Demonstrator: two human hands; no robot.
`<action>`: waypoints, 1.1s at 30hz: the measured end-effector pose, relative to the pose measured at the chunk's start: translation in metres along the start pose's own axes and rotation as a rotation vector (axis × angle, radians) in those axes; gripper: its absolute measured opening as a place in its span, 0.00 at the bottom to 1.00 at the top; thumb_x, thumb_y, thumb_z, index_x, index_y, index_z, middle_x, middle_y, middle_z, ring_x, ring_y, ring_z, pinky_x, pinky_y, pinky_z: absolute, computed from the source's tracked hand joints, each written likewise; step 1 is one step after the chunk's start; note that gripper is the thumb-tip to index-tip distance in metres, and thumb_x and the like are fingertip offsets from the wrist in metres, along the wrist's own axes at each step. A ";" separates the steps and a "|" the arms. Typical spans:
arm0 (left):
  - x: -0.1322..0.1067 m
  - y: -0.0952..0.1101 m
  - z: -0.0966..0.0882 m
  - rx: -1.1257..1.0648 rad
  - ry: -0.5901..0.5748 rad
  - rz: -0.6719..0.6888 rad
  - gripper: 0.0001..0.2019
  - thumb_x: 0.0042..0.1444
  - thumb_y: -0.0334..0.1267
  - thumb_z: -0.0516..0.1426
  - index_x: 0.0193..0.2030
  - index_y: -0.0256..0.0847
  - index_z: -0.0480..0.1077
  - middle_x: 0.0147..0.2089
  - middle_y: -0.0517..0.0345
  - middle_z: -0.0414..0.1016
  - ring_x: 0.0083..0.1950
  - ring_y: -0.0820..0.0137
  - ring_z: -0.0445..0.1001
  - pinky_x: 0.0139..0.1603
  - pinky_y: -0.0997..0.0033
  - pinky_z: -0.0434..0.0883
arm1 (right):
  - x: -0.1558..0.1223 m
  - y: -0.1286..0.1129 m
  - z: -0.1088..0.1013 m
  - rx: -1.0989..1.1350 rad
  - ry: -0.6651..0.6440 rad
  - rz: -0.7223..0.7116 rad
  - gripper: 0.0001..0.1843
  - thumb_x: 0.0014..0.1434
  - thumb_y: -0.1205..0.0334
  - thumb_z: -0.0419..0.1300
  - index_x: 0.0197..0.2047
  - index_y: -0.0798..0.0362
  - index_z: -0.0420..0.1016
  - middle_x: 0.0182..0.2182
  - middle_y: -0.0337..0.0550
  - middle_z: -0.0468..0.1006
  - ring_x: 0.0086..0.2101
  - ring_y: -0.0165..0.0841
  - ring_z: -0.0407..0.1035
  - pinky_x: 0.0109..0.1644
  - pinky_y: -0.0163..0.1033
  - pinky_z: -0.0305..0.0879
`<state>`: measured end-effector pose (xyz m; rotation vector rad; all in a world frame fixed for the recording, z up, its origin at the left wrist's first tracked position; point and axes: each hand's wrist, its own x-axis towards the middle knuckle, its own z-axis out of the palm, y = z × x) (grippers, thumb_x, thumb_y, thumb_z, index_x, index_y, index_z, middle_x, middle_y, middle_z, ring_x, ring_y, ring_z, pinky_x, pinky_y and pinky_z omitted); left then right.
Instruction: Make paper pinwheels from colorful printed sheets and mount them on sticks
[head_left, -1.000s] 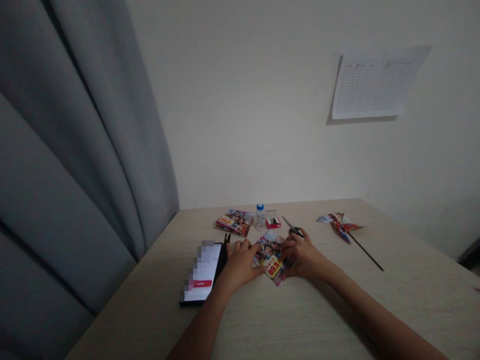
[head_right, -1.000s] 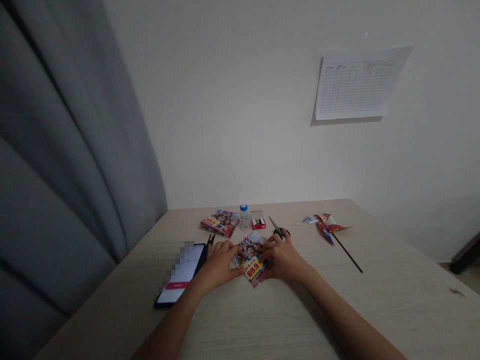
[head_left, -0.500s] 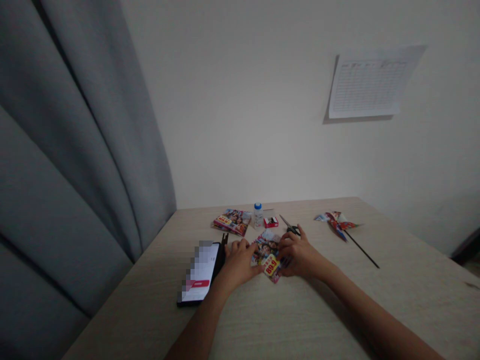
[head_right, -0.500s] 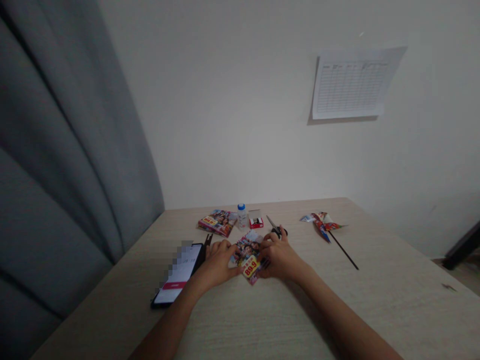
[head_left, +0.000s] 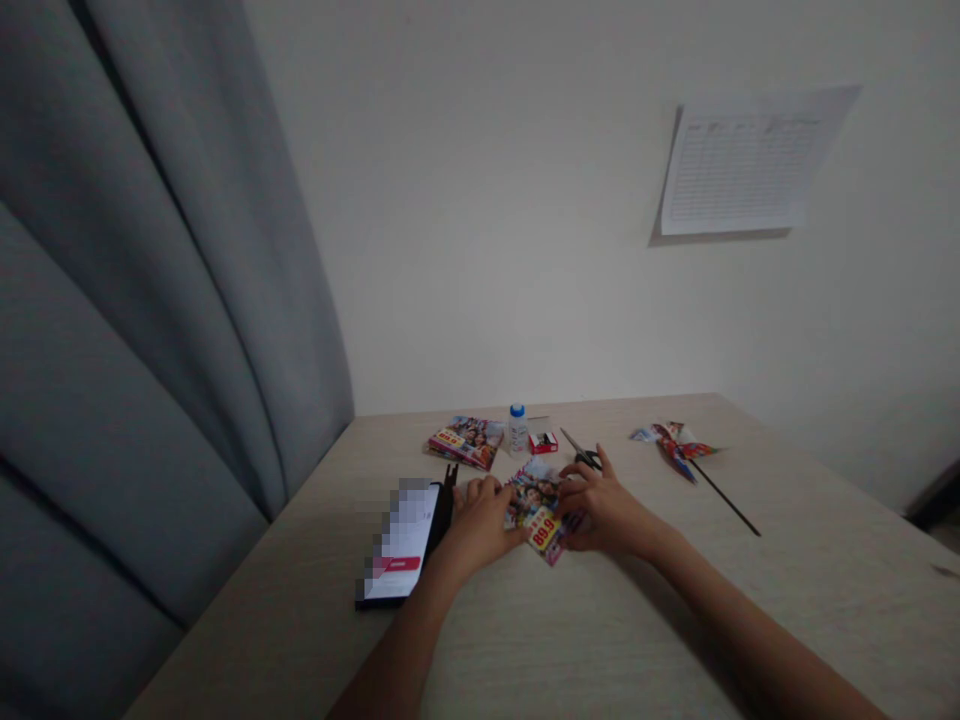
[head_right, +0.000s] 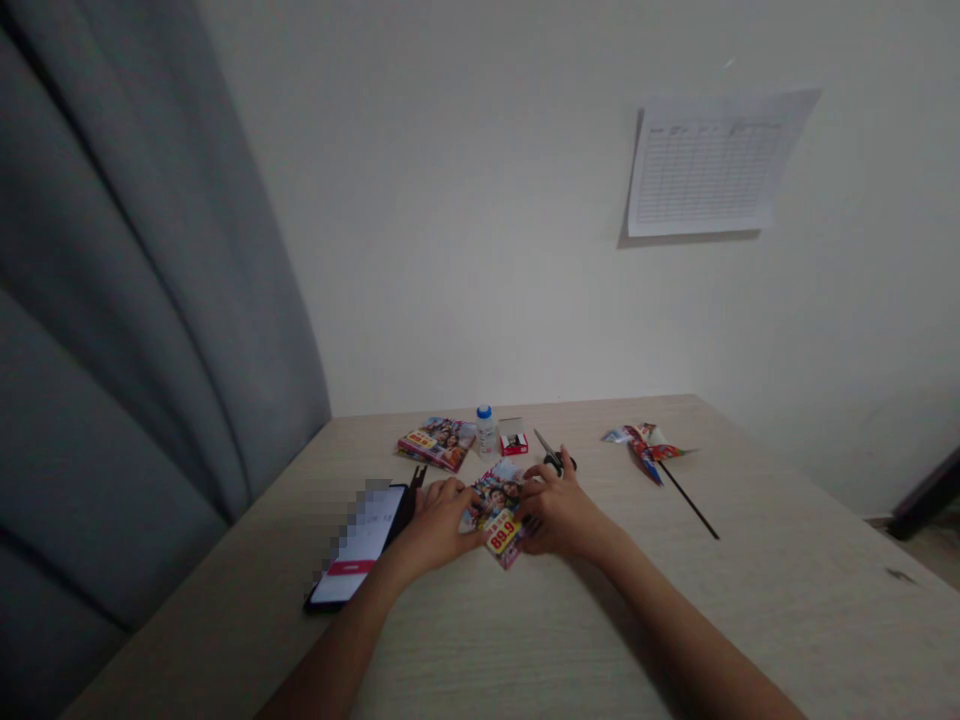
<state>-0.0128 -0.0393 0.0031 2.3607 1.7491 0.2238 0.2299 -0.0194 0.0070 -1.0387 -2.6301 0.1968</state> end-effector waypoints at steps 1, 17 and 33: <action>0.000 0.000 0.000 -0.001 0.005 0.000 0.26 0.51 0.58 0.58 0.53 0.47 0.70 0.57 0.48 0.66 0.62 0.50 0.60 0.63 0.45 0.56 | 0.000 0.000 0.000 -0.004 0.001 -0.004 0.15 0.47 0.50 0.71 0.41 0.38 0.81 0.44 0.35 0.82 0.57 0.45 0.63 0.66 0.65 0.11; -0.001 0.000 -0.001 0.002 0.005 0.004 0.25 0.53 0.59 0.58 0.53 0.47 0.70 0.57 0.48 0.66 0.62 0.51 0.61 0.62 0.48 0.58 | -0.002 0.006 -0.004 0.055 -0.018 -0.003 0.07 0.60 0.58 0.63 0.40 0.37 0.81 0.47 0.34 0.81 0.59 0.42 0.62 0.66 0.65 0.10; 0.004 0.012 0.014 0.001 0.129 -0.040 0.22 0.61 0.59 0.51 0.50 0.44 0.70 0.57 0.48 0.69 0.63 0.51 0.59 0.65 0.37 0.50 | 0.008 0.008 0.023 0.219 0.160 0.334 0.11 0.58 0.57 0.62 0.45 0.46 0.79 0.39 0.41 0.80 0.47 0.38 0.71 0.69 0.60 0.28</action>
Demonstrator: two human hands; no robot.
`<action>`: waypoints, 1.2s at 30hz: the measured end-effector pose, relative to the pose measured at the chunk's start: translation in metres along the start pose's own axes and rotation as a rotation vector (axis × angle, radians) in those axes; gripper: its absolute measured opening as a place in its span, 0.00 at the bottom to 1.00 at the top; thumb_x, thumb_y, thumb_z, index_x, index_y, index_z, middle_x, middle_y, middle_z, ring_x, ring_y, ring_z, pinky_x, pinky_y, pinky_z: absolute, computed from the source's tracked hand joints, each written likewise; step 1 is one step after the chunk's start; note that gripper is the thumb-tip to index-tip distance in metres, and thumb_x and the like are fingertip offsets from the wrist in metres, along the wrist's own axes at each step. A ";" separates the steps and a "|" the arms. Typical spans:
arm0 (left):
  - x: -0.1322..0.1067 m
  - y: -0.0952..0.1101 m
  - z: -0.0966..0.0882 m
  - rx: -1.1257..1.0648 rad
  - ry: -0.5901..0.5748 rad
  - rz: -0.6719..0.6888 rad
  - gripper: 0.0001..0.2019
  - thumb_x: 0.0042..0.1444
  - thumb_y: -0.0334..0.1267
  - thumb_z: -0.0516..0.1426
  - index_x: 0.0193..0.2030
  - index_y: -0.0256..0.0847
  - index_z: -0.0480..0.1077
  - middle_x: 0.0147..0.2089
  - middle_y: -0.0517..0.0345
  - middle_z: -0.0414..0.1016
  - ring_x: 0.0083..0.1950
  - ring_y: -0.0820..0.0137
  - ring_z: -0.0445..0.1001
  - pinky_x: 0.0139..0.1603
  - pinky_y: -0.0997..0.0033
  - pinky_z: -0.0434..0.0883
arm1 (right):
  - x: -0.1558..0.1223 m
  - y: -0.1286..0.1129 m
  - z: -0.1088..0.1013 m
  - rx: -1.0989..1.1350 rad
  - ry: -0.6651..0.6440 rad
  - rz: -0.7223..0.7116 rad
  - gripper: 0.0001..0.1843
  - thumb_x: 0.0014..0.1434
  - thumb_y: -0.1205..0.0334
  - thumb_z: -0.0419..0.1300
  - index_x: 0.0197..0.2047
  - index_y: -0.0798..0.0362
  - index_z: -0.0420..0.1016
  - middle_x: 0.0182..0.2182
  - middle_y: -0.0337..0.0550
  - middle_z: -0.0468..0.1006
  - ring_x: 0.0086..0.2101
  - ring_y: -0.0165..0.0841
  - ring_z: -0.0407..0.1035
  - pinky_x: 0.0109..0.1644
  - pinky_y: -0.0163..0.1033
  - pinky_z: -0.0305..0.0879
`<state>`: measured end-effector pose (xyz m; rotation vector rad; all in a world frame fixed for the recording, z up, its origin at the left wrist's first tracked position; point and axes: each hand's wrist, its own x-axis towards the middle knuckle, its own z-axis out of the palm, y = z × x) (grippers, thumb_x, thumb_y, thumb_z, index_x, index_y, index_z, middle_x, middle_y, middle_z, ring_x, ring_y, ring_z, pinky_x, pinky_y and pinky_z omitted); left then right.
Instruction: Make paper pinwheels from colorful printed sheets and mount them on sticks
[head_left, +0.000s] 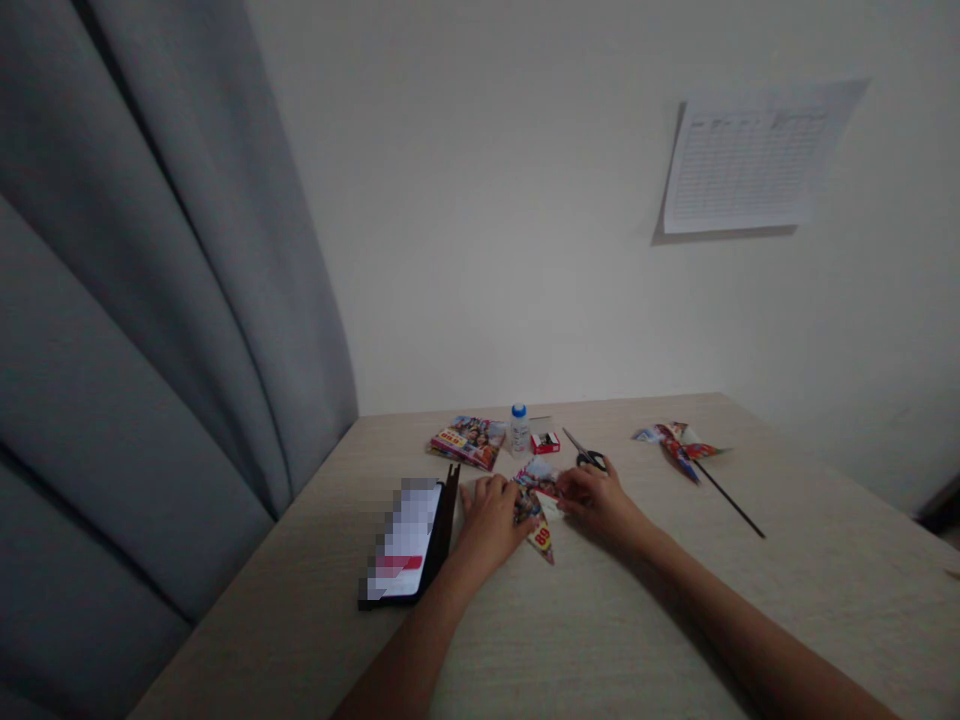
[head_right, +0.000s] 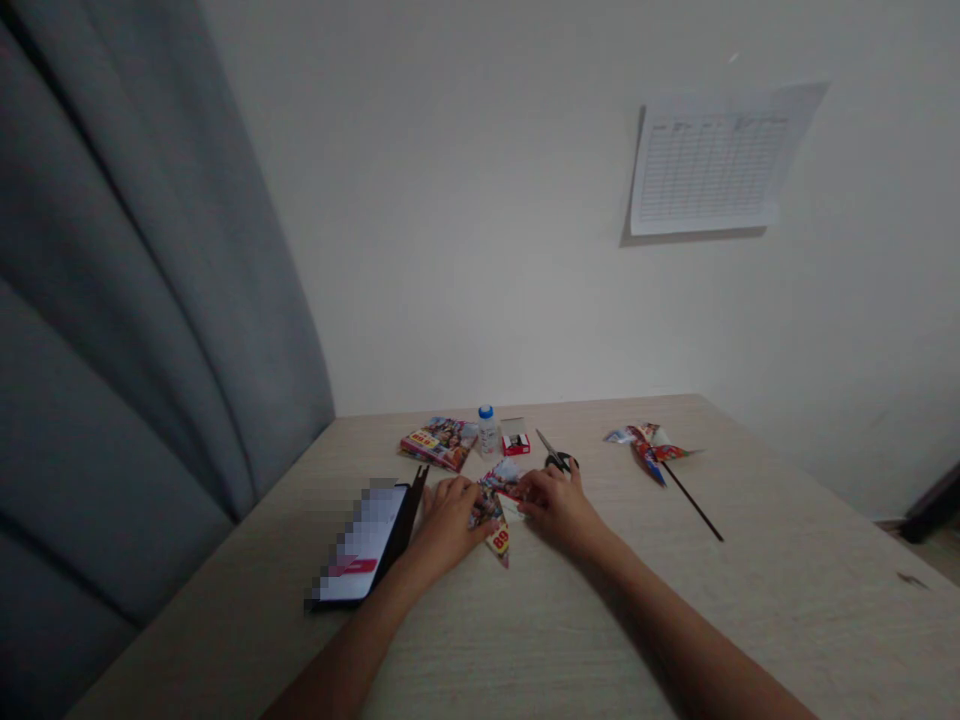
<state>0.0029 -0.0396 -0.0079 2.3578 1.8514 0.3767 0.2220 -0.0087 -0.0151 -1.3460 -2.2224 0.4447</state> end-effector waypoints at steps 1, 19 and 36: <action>0.000 0.000 0.000 -0.007 0.001 0.000 0.22 0.61 0.59 0.52 0.50 0.44 0.70 0.57 0.48 0.69 0.63 0.50 0.59 0.64 0.37 0.50 | 0.000 0.000 0.001 -0.004 0.009 -0.003 0.10 0.59 0.58 0.62 0.44 0.46 0.78 0.38 0.40 0.80 0.46 0.37 0.71 0.69 0.60 0.28; -0.004 0.003 -0.003 -0.079 -0.013 0.112 0.20 0.59 0.47 0.58 0.58 0.63 0.69 0.56 0.56 0.67 0.63 0.54 0.58 0.67 0.42 0.47 | -0.001 0.005 0.006 -0.172 -0.027 -0.064 0.10 0.64 0.56 0.57 0.40 0.40 0.81 0.42 0.40 0.82 0.52 0.42 0.66 0.64 0.70 0.16; -0.004 0.000 0.000 -0.054 -0.034 0.115 0.19 0.60 0.49 0.55 0.59 0.68 0.68 0.57 0.55 0.65 0.63 0.52 0.57 0.66 0.31 0.43 | -0.006 -0.003 -0.005 -0.152 -0.041 -0.097 0.08 0.62 0.51 0.60 0.39 0.39 0.80 0.42 0.36 0.82 0.53 0.41 0.65 0.64 0.70 0.14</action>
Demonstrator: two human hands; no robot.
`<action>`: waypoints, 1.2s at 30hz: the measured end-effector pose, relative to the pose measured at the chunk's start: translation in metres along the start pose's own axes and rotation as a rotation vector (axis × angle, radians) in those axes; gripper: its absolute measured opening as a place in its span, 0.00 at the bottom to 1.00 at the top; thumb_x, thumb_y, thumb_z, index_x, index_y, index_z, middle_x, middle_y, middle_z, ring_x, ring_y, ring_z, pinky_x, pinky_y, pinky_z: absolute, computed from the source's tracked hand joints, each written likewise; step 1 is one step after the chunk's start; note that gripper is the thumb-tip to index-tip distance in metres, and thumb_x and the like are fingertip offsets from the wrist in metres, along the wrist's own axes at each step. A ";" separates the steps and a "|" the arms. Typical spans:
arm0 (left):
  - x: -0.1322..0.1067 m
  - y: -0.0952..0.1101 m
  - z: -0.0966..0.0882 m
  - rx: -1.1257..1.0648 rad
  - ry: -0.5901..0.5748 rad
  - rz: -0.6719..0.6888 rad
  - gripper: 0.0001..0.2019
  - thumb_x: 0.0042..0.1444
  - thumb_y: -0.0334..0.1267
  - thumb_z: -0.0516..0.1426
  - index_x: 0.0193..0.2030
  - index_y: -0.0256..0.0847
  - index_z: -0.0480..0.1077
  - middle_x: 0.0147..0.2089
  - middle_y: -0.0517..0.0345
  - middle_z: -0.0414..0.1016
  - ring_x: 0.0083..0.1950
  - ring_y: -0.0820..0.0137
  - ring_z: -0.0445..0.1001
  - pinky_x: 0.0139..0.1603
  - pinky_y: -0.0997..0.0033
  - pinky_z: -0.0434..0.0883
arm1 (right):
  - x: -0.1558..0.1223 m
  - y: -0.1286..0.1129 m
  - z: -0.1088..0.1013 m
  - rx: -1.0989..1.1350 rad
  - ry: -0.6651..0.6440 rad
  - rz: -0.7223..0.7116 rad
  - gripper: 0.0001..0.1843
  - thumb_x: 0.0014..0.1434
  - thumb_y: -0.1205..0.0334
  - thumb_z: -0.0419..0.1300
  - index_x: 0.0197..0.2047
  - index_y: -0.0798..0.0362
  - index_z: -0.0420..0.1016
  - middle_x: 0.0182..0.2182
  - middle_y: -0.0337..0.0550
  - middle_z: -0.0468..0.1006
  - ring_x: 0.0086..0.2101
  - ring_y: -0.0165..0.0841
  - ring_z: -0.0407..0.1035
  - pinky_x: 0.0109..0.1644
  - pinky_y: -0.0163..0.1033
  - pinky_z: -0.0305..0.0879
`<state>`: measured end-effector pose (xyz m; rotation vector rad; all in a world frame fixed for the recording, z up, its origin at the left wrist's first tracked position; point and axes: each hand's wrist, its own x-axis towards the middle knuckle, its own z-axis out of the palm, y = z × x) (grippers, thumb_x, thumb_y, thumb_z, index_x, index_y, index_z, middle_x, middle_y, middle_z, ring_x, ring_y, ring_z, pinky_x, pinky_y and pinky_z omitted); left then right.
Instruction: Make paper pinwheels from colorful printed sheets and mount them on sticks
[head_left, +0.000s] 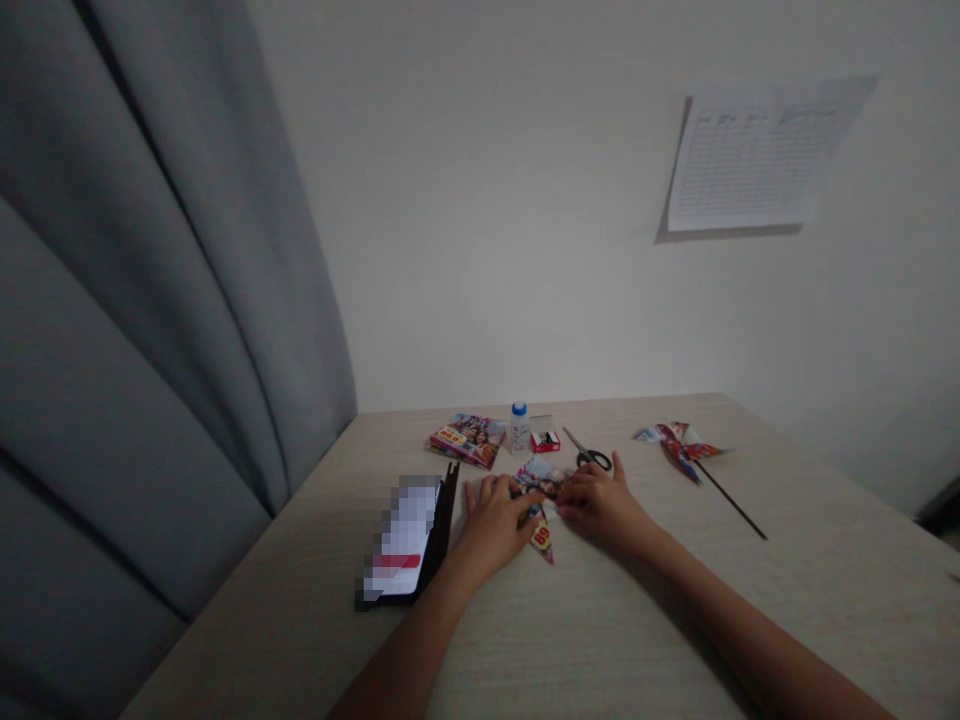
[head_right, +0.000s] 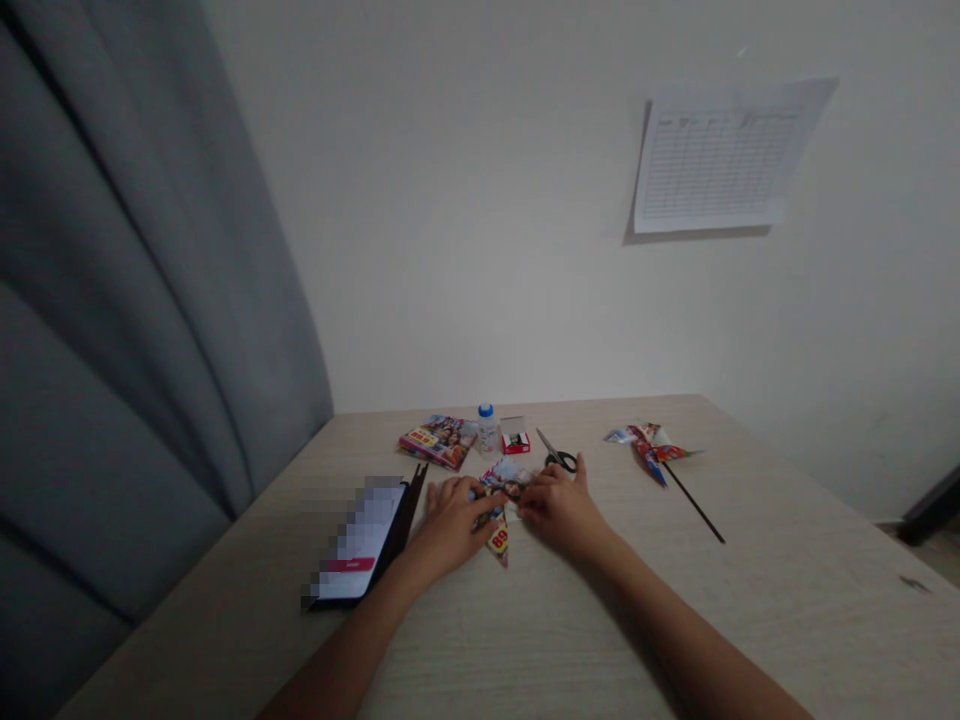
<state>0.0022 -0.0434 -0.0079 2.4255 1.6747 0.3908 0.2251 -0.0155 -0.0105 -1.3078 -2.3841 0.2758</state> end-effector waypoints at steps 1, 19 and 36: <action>0.000 0.000 0.000 0.004 0.000 0.001 0.19 0.61 0.49 0.55 0.59 0.68 0.68 0.57 0.55 0.65 0.63 0.52 0.57 0.66 0.30 0.43 | 0.000 0.000 -0.001 0.005 -0.001 -0.001 0.08 0.62 0.51 0.60 0.39 0.39 0.80 0.42 0.36 0.82 0.53 0.41 0.65 0.64 0.70 0.13; 0.001 -0.003 0.004 0.054 0.009 0.014 0.19 0.61 0.50 0.56 0.59 0.70 0.67 0.57 0.57 0.65 0.63 0.52 0.58 0.65 0.26 0.43 | -0.001 0.000 -0.006 0.024 -0.034 -0.004 0.09 0.60 0.50 0.61 0.42 0.39 0.80 0.43 0.38 0.81 0.54 0.42 0.65 0.64 0.68 0.09; 0.001 -0.004 0.003 0.047 -0.003 0.013 0.21 0.61 0.49 0.57 0.61 0.72 0.64 0.58 0.58 0.65 0.64 0.53 0.57 0.65 0.24 0.41 | 0.000 0.001 -0.006 0.025 -0.054 0.024 0.10 0.59 0.50 0.62 0.43 0.39 0.80 0.46 0.39 0.81 0.55 0.42 0.64 0.64 0.68 0.12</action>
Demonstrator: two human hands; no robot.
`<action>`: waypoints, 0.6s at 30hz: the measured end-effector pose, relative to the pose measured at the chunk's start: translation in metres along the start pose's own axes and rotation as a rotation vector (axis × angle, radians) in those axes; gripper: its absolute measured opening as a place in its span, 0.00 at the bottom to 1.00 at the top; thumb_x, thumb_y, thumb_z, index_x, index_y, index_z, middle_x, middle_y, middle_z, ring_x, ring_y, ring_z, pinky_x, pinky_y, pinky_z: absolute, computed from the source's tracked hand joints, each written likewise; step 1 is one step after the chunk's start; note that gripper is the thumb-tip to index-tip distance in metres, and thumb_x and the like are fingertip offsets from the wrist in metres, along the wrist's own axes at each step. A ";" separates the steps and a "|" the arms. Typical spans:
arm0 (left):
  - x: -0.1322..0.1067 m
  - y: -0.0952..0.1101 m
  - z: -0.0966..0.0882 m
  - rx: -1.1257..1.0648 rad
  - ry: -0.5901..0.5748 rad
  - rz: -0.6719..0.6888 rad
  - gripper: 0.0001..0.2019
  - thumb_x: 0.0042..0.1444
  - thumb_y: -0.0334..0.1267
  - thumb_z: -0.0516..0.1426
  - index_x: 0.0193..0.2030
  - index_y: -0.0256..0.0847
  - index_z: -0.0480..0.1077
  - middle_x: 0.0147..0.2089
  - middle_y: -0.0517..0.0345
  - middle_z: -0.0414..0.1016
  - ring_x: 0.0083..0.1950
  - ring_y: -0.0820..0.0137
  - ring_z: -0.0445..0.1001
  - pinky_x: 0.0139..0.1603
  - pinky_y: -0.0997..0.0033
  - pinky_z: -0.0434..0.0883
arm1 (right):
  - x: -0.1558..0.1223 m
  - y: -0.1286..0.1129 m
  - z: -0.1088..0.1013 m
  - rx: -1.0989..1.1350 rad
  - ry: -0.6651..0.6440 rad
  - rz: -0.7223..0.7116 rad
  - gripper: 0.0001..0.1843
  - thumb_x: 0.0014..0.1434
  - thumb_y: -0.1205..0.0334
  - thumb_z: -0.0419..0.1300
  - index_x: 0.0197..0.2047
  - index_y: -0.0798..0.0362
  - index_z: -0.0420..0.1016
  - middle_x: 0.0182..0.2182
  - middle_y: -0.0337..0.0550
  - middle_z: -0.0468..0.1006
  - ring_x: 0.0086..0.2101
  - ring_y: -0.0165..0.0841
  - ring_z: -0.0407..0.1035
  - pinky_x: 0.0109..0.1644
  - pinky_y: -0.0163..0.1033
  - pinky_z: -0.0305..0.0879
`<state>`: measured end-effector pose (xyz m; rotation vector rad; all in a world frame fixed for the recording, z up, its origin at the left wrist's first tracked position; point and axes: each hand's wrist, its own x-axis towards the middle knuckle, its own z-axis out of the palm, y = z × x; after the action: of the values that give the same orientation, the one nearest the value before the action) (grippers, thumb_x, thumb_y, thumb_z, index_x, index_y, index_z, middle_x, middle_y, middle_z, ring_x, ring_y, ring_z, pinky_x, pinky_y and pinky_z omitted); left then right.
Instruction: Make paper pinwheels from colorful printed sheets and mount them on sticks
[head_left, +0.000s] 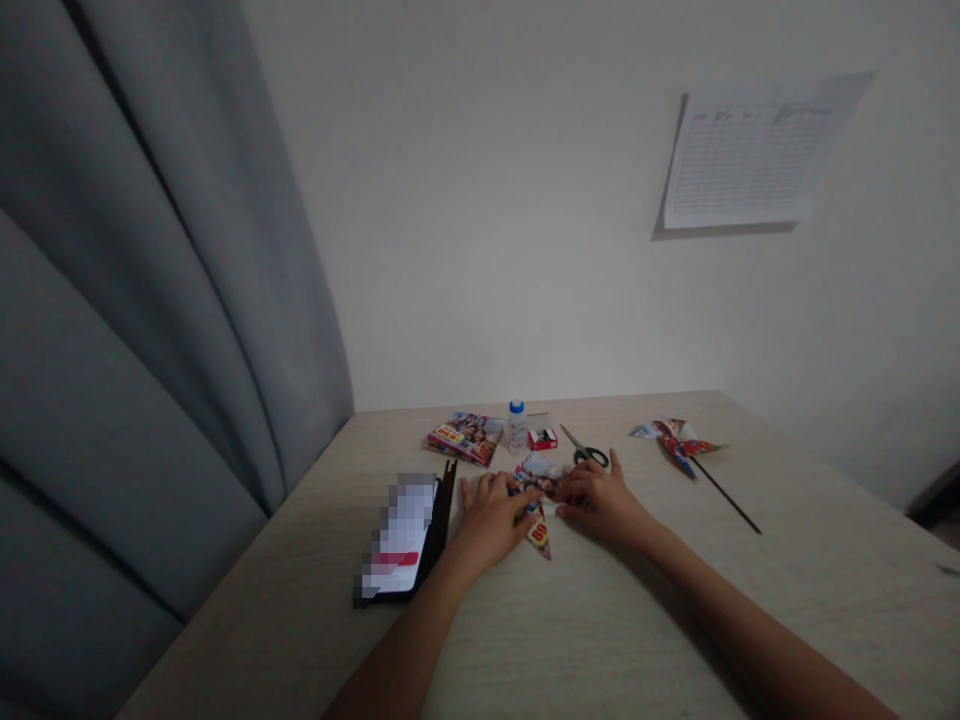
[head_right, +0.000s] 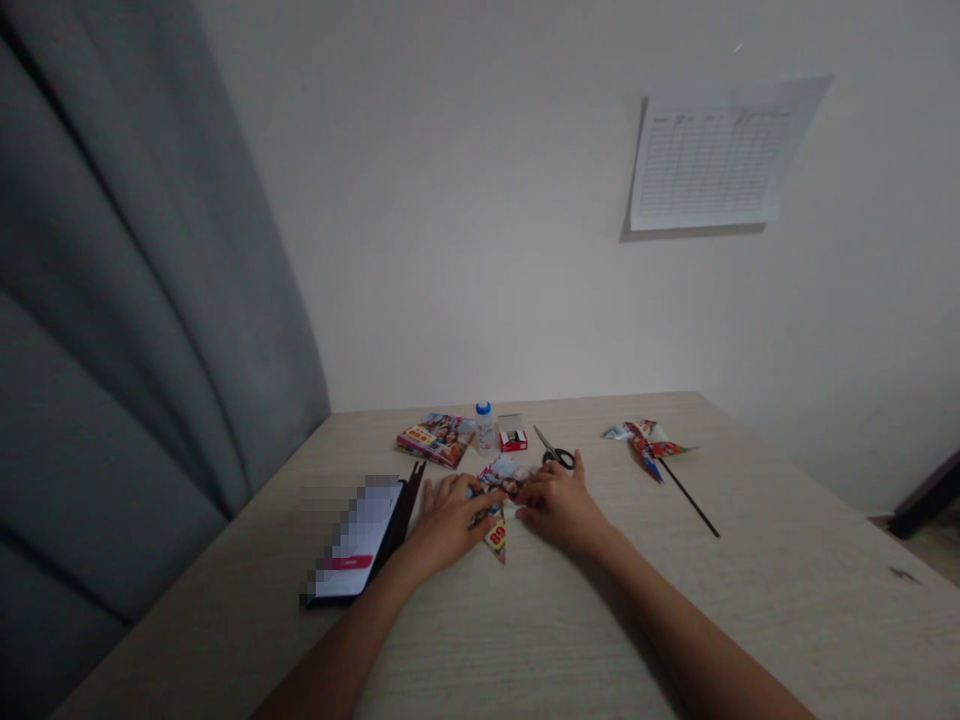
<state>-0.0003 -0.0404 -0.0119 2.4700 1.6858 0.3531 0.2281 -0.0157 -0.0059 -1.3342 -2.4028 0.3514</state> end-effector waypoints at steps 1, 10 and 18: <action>0.000 0.000 0.000 -0.005 0.009 0.003 0.23 0.61 0.49 0.57 0.62 0.72 0.62 0.58 0.58 0.65 0.64 0.53 0.58 0.65 0.24 0.42 | 0.000 0.000 0.000 0.001 -0.001 0.002 0.10 0.59 0.50 0.61 0.43 0.39 0.80 0.46 0.40 0.81 0.55 0.42 0.64 0.64 0.68 0.12; 0.000 -0.001 0.003 0.035 0.024 0.004 0.20 0.61 0.51 0.55 0.60 0.71 0.65 0.58 0.58 0.65 0.63 0.52 0.58 0.64 0.22 0.40 | 0.000 -0.001 -0.001 0.011 0.003 -0.005 0.10 0.59 0.50 0.61 0.42 0.39 0.80 0.46 0.39 0.81 0.56 0.42 0.64 0.64 0.67 0.08; 0.000 -0.001 0.001 0.023 0.018 -0.003 0.20 0.60 0.52 0.55 0.59 0.71 0.66 0.58 0.58 0.65 0.63 0.52 0.58 0.64 0.22 0.38 | 0.000 0.000 0.000 -0.003 -0.010 0.006 0.10 0.59 0.50 0.61 0.43 0.39 0.80 0.46 0.39 0.81 0.56 0.42 0.64 0.64 0.68 0.09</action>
<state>-0.0005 -0.0398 -0.0135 2.4874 1.7099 0.3589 0.2282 -0.0160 -0.0057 -1.3445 -2.4092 0.3570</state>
